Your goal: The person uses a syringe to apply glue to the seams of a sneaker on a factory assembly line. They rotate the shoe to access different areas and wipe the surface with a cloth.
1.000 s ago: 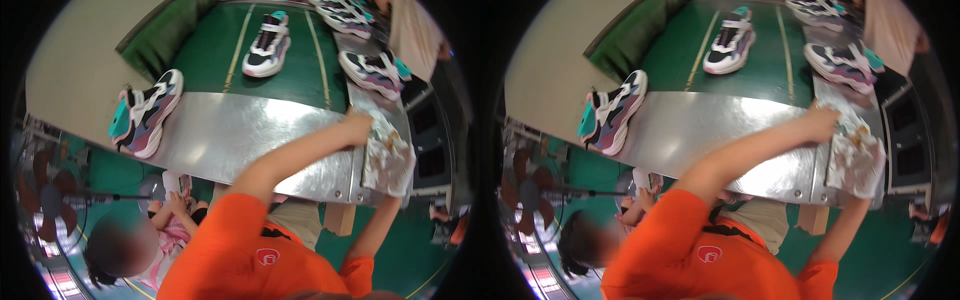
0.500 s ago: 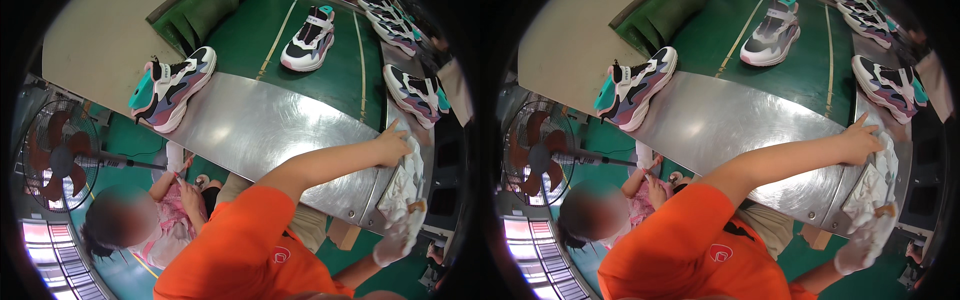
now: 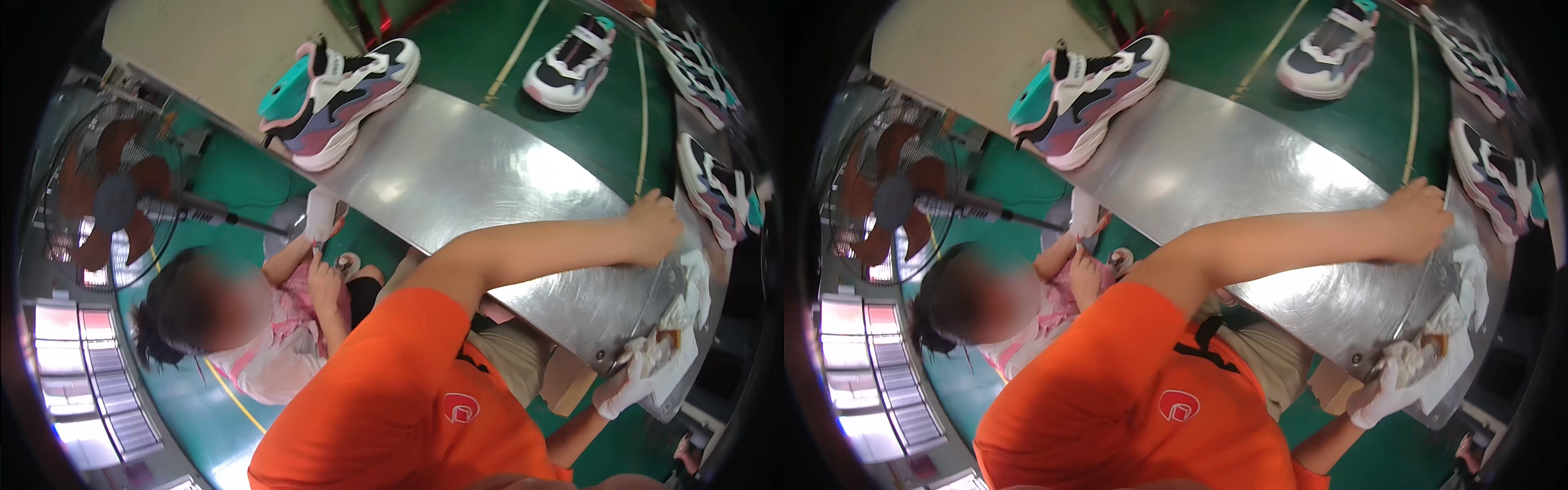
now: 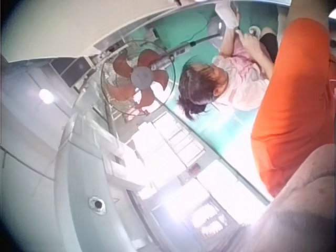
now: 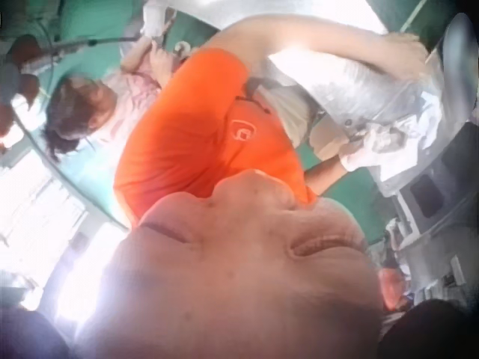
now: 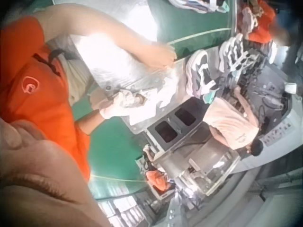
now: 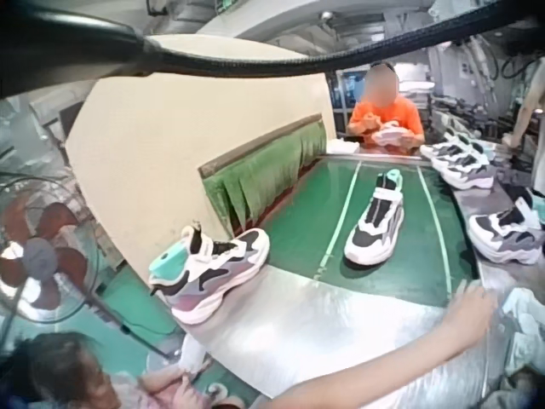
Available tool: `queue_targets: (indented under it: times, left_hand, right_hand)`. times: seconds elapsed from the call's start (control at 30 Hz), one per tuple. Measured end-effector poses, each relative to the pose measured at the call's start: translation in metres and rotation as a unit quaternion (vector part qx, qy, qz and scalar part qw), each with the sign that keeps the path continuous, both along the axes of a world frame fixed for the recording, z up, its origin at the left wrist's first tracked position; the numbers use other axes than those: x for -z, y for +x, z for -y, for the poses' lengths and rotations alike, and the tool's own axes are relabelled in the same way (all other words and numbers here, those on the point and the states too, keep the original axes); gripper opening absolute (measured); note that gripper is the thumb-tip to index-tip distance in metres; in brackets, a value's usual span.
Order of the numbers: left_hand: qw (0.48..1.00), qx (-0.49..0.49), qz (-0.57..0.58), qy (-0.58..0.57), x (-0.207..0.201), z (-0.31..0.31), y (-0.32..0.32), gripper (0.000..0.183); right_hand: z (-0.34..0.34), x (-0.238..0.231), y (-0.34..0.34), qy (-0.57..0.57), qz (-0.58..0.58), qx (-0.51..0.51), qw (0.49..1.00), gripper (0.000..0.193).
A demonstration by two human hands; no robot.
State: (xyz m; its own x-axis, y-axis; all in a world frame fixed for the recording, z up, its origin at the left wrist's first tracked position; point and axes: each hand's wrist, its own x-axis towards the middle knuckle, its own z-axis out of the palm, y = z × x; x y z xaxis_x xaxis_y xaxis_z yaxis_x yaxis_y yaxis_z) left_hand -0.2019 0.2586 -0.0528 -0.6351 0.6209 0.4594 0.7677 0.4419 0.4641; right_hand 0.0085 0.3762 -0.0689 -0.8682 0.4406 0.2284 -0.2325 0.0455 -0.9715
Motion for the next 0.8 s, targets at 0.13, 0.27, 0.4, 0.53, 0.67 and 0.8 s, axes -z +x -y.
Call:
queue_targets:
  times: [0.13, 0.27, 0.4, 0.53, 0.67, 0.8]
  left_hand:
    - [0.989, -0.033, 0.121, 0.077, -0.011, 0.027, -0.004, 0.03]
    - [0.998, -0.041, 0.021, 0.041, -0.014, 0.021, -0.05, 0.039]
    - [0.994, -0.051, -0.088, 0.043, -0.031, -0.017, -0.11, 0.052]
    - [0.991, -0.113, -0.069, -0.035, -0.035, -0.067, -0.18, 0.086]
    - [0.983, -0.139, -0.027, -0.118, -0.017, -0.104, -0.177, 0.096]
    - [0.966, -0.069, -0.212, -0.132, 0.015, -0.059, -0.074, 0.068]
  right_hand:
    - [0.008, 0.001, -0.01, -0.033, 0.041, 0.044, 0.998, 0.083]
    - [0.007, 0.005, -0.007, -0.058, 0.006, 0.066, 0.996, 0.085]
    - [0.02, -0.014, -0.006, -0.08, 0.017, 0.072, 0.994, 0.088]
    - [0.012, 0.005, -0.004, -0.001, -0.043, 0.05, 0.998, 0.094]
    - [0.02, 0.0, -0.003, -0.032, -0.018, 0.062, 0.997, 0.103]
    - [0.028, 0.01, -0.001, 0.009, -0.042, 0.058, 0.997, 0.103]
